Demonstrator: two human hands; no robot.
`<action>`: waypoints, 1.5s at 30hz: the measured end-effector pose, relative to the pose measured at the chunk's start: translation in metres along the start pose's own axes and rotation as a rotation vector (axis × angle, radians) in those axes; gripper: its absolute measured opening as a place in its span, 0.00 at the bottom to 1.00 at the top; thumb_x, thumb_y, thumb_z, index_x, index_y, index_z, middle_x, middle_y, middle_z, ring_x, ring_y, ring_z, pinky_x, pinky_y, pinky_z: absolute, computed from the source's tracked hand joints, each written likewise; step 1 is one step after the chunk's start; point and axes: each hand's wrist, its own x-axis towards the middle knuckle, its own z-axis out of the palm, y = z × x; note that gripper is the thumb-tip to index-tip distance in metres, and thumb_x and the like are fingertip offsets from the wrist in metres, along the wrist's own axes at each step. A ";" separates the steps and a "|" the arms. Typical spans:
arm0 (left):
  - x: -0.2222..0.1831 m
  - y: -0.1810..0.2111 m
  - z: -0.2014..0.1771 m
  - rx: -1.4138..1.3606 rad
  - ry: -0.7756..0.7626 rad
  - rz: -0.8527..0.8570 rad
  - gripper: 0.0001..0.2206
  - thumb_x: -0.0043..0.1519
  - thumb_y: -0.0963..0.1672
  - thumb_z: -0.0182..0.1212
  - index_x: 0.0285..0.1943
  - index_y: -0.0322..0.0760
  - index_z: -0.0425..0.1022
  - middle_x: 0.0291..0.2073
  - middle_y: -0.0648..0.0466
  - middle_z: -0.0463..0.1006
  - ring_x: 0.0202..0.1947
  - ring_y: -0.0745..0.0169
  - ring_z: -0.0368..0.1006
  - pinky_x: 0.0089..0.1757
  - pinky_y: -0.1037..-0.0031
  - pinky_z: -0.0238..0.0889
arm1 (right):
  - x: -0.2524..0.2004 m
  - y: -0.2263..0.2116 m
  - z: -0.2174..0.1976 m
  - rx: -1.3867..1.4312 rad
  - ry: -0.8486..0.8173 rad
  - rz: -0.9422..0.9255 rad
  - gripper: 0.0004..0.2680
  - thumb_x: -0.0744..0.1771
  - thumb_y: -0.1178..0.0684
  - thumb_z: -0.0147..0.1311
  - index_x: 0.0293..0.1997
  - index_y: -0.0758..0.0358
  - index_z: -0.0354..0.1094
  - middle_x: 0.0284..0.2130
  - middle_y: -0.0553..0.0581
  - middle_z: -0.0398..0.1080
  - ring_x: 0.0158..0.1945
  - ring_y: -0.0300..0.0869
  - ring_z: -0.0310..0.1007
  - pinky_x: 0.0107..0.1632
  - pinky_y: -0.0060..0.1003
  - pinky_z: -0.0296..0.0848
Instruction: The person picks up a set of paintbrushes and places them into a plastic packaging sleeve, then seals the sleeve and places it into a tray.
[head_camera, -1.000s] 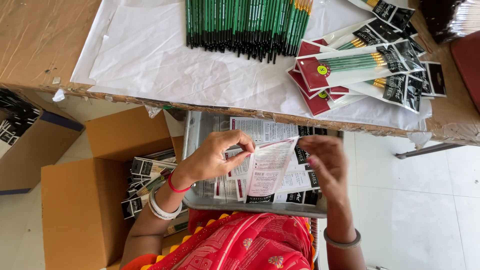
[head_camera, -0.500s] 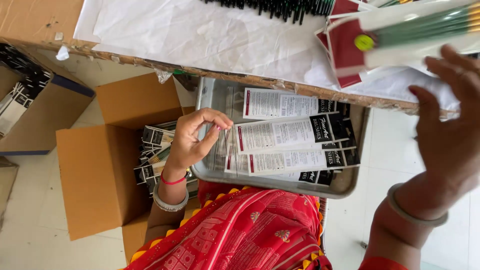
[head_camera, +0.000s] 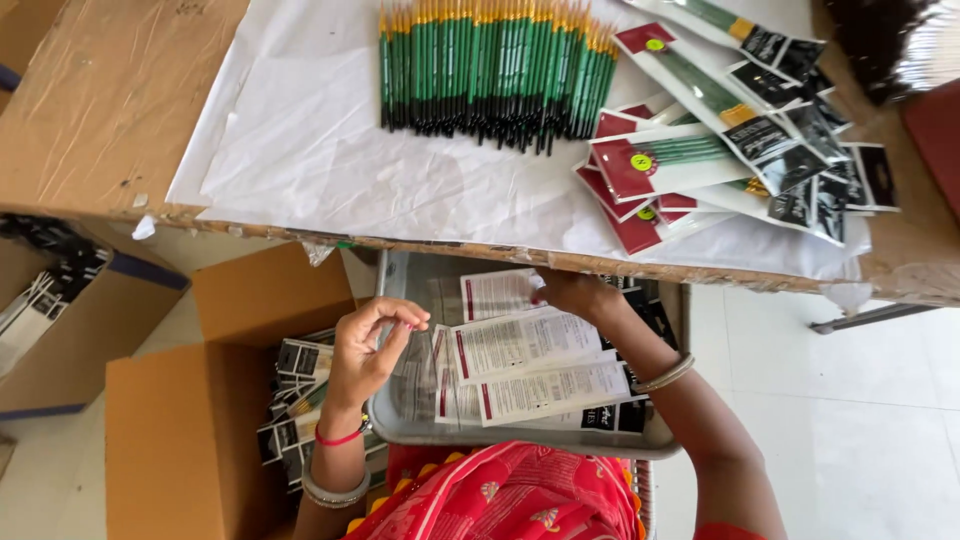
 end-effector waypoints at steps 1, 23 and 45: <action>-0.001 0.000 -0.001 -0.003 0.021 0.004 0.05 0.65 0.33 0.55 0.43 0.29 0.75 0.43 0.47 0.80 0.42 0.65 0.78 0.48 0.75 0.71 | -0.003 -0.003 -0.002 0.061 -0.284 0.049 0.21 0.64 0.40 0.56 0.53 0.68 0.70 0.34 0.60 0.75 0.32 0.45 0.77 0.35 0.39 0.78; 0.033 0.073 0.126 0.072 -0.167 -0.005 0.09 0.71 0.42 0.58 0.51 0.30 0.82 0.31 0.49 0.86 0.27 0.73 0.74 0.27 0.80 0.63 | 0.054 -0.089 -0.281 0.507 0.445 0.784 0.15 0.61 0.59 0.64 0.50 0.71 0.65 0.45 0.63 0.68 0.49 0.47 0.71 0.52 0.40 0.72; 0.031 0.088 0.132 0.091 -0.346 0.176 0.17 0.71 0.36 0.51 0.69 0.28 0.69 0.38 0.37 0.81 0.38 0.53 0.78 0.36 0.71 0.72 | -0.021 0.021 -0.278 0.719 0.515 0.840 0.07 0.67 0.68 0.55 0.44 0.67 0.76 0.38 0.57 0.78 0.36 0.39 0.75 0.38 0.31 0.69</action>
